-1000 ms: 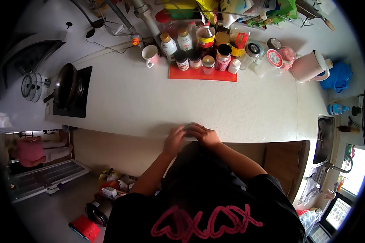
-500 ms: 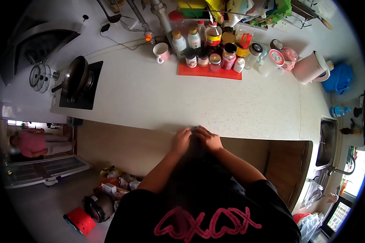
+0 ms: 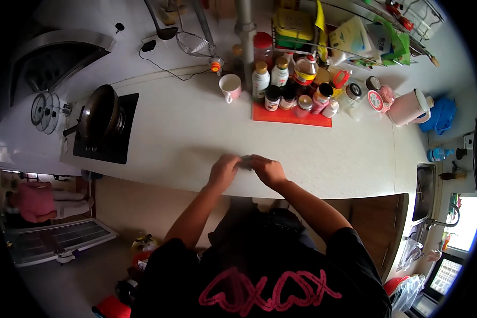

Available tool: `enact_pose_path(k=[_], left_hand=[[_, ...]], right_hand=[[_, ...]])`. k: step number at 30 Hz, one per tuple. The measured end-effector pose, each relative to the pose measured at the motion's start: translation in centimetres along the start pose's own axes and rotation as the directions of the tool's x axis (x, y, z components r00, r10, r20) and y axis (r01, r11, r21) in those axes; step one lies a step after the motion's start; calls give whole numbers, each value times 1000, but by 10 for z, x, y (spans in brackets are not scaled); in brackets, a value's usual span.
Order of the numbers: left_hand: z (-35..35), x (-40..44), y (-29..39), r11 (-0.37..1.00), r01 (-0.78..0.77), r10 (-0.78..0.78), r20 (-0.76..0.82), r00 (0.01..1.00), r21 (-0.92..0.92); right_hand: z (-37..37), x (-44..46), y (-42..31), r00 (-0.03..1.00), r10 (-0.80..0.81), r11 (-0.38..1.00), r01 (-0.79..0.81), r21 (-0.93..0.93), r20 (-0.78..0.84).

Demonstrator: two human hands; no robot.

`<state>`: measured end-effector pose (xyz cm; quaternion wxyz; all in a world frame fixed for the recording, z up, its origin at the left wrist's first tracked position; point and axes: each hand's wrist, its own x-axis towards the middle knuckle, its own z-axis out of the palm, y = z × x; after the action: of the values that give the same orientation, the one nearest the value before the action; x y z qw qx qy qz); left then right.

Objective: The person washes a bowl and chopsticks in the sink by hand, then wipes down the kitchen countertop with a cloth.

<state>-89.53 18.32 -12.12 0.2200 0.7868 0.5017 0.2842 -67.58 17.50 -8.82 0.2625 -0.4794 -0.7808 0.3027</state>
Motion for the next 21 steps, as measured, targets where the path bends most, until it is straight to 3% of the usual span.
enact_pose_path(k=[3, 7, 11, 14, 18, 21], left_hand=[[-32, 32, -34, 1000, -21, 19, 52, 998, 21], [-42, 63, -78, 999, -29, 27, 83, 996, 27], [-39, 78, -108, 998, -50, 46, 118, 992, 36], [-37, 84, -121, 998, -60, 55, 146, 988, 27], [-23, 78, -136, 999, 25, -17, 205, 979, -40], [-24, 72, -136, 997, 7, 12, 228, 974, -82]], right_hand=[[15, 51, 0, 999, -32, 993, 32, -115, 2], [36, 96, 7, 996, -51, 995, 45, -88, -73], [57, 116, 18, 997, 56, 992, -61, -109, -47], [79, 122, 36, 995, 42, 984, -57, -169, -96], [82, 118, 22, 982, 160, 984, -167, -63, -97], [93, 103, 28, 970, 225, 972, -230, -54, -87]])
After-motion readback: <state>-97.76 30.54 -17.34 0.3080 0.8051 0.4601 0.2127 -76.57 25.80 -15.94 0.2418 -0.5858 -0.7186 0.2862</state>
